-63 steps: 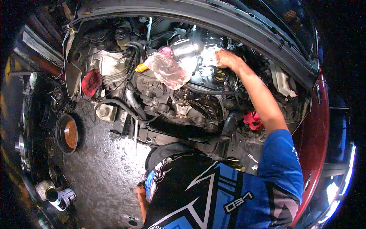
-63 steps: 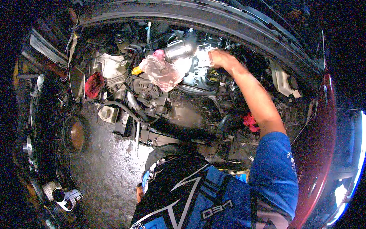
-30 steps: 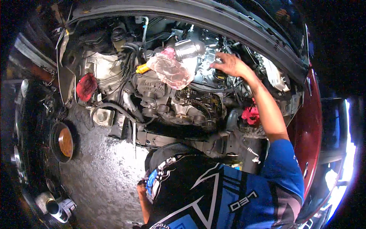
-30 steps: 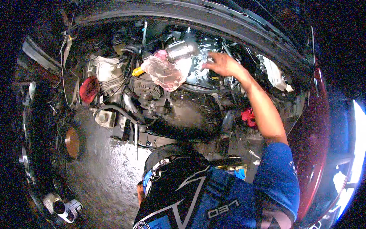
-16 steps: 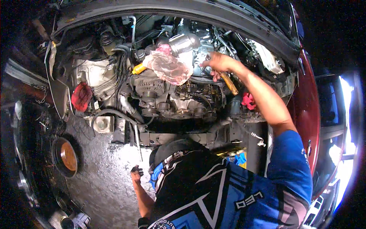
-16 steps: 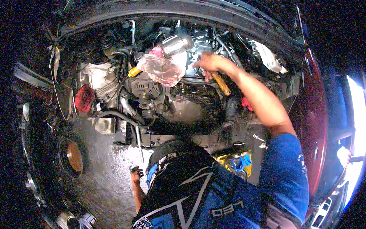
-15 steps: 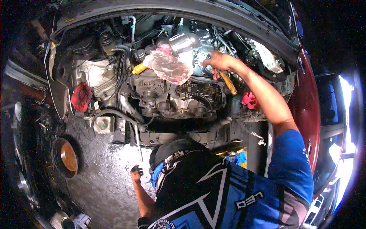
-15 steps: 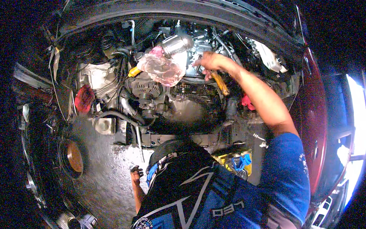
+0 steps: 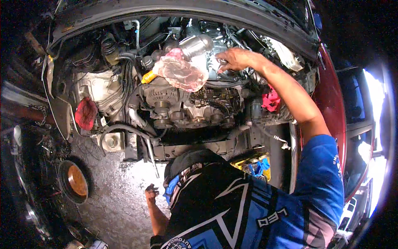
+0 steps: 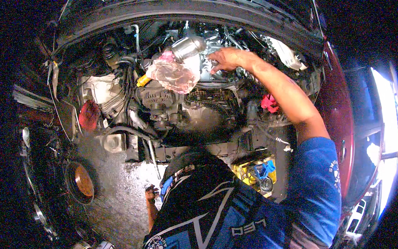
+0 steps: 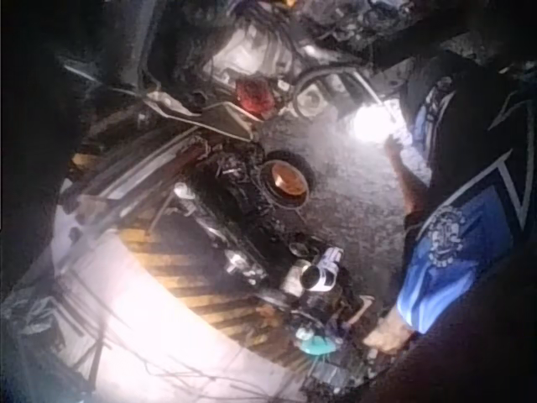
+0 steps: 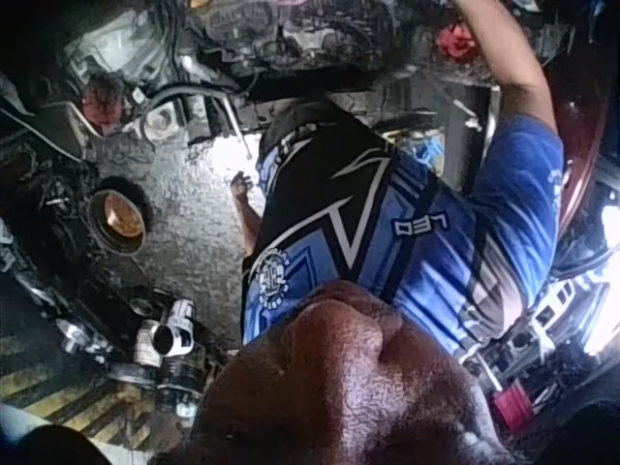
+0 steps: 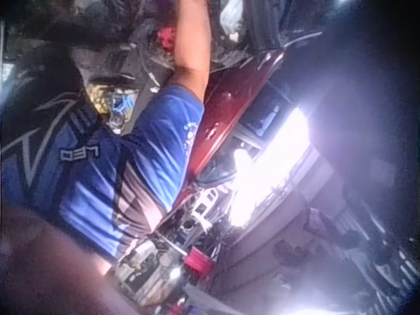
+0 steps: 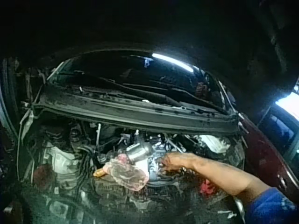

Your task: The person cleans a small component with a cloth, then places it and a spark plug into the engine before wiping the engine area.

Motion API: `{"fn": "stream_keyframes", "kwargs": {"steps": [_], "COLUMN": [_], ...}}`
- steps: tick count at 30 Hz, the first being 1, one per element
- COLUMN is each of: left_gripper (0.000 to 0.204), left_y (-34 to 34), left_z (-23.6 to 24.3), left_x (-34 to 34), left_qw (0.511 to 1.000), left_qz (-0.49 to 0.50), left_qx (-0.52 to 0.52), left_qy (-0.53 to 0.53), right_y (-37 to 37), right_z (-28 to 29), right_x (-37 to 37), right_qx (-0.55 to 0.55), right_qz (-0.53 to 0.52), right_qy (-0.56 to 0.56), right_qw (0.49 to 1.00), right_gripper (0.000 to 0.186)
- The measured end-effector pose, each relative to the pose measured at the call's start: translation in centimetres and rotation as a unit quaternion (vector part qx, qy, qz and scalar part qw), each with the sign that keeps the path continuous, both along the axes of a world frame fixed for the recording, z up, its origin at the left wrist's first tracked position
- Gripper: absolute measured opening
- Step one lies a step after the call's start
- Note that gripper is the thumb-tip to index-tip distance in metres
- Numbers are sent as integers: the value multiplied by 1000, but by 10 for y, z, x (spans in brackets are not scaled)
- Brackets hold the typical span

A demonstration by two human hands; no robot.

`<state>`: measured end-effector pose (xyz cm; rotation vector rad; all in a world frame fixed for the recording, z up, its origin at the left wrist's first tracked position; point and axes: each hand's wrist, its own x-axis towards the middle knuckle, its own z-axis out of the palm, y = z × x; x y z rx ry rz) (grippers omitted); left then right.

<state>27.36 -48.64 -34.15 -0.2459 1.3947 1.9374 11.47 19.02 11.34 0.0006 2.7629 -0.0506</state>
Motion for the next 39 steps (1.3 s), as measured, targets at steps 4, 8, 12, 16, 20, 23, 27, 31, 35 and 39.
{"fn": "stream_keyframes", "kwargs": {"steps": [4,8,12,16,20,23,27,31,35,39], "left_gripper": [48,40,38,41,40,39,38,37,38,39], "left_y": [-3,14,12,22,28,31,35,34,25,27], "left_z": [-15,-12,-9,7,20,31,35,27,13,11], "left_x": [-14,-13,3,18,27,32,37,40,48,46], "left_qw": [969,973,971,960,966,973,973,970,988,982], "left_qz": [-21,10,8,-12,-10,-15,-6,-8,-4,7], "left_qx": [-181,-179,-180,-237,-229,-217,-215,-212,-133,-153], "left_qy": [-169,-148,-160,-150,-123,-82,-84,-121,-83,-106], "right_y": [-12,6,-15,-25,-23,4,-11,-11,-7,-44], "right_z": [5,-14,12,18,20,6,1,11,3,28], "right_x": [-12,-2,-6,-4,-13,-4,-5,-7,-7,-12], "right_qx": [73,-50,73,68,25,122,64,49,76,-12], "right_qz": [187,-26,122,114,-71,252,36,96,211,-87], "right_qy": [-11,2,-43,5,-127,15,-21,-56,63,-108], "right_qw": [980,998,989,991,989,960,997,993,973,990], "right_gripper": [62,42,46,43,42,42,43,41,37,37]}}
